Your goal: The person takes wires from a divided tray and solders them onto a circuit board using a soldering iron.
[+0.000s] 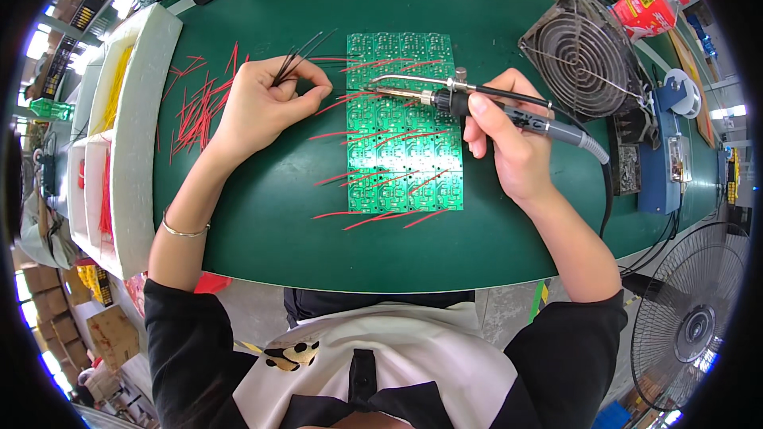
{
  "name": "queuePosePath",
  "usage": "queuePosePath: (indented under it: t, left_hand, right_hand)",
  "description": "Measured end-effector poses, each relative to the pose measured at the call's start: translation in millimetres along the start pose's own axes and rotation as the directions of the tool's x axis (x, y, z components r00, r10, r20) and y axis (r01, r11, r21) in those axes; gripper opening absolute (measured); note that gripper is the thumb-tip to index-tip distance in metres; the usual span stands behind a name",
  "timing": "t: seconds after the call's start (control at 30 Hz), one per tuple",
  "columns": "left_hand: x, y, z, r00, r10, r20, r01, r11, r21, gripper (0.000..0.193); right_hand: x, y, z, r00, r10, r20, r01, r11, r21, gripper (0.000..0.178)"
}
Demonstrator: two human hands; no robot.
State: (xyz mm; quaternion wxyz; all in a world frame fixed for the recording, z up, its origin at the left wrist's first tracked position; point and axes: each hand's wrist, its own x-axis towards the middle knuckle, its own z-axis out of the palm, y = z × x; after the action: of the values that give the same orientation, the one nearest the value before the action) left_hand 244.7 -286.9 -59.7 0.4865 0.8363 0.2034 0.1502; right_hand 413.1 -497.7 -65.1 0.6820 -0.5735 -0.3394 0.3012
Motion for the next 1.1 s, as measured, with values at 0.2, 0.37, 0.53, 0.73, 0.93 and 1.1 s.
queuePosePath:
  t: [0.2,0.37,0.53,0.73,0.93,1.1]
  left_hand:
    - [-0.3,0.3,-0.2,1.000,0.000,-0.005,0.000,1.000,0.013,0.006]
    - [-0.1,-0.6,0.4,1.000,0.017,-0.009,-0.017,1.000,0.022,0.006]
    - [-0.5,-0.1,0.5,1.000,0.012,-0.010,-0.012,1.000,0.017,0.006]
    - [-0.5,-1.6,0.9,1.000,0.013,-0.010,-0.013,1.000,0.027,0.006]
    - [-0.4,-0.1,1.0,1.000,0.010,-0.011,-0.009,1.000,0.027,0.005]
    - [-0.6,-0.4,1.0,1.000,0.011,-0.015,-0.010,1.000,0.027,0.005]
  right_hand:
    - [-0.2,-0.7,0.0,1.000,-0.002,0.001,0.002,1.000,-0.009,0.017]
    - [0.0,-0.3,-0.2,1.000,-0.006,0.003,0.006,1.000,-0.006,0.017]
    - [0.3,-0.4,-0.1,1.000,0.001,0.002,-0.001,1.000,-0.007,0.017]
    - [0.5,-0.4,-0.1,1.000,-0.005,0.011,0.005,1.000,0.000,0.017]
    - [0.9,0.5,-2.0,1.000,-0.018,-0.002,0.018,0.998,0.061,0.017]
    - [1.0,-0.2,-0.7,1.000,-0.023,0.005,0.023,0.999,0.038,0.016]
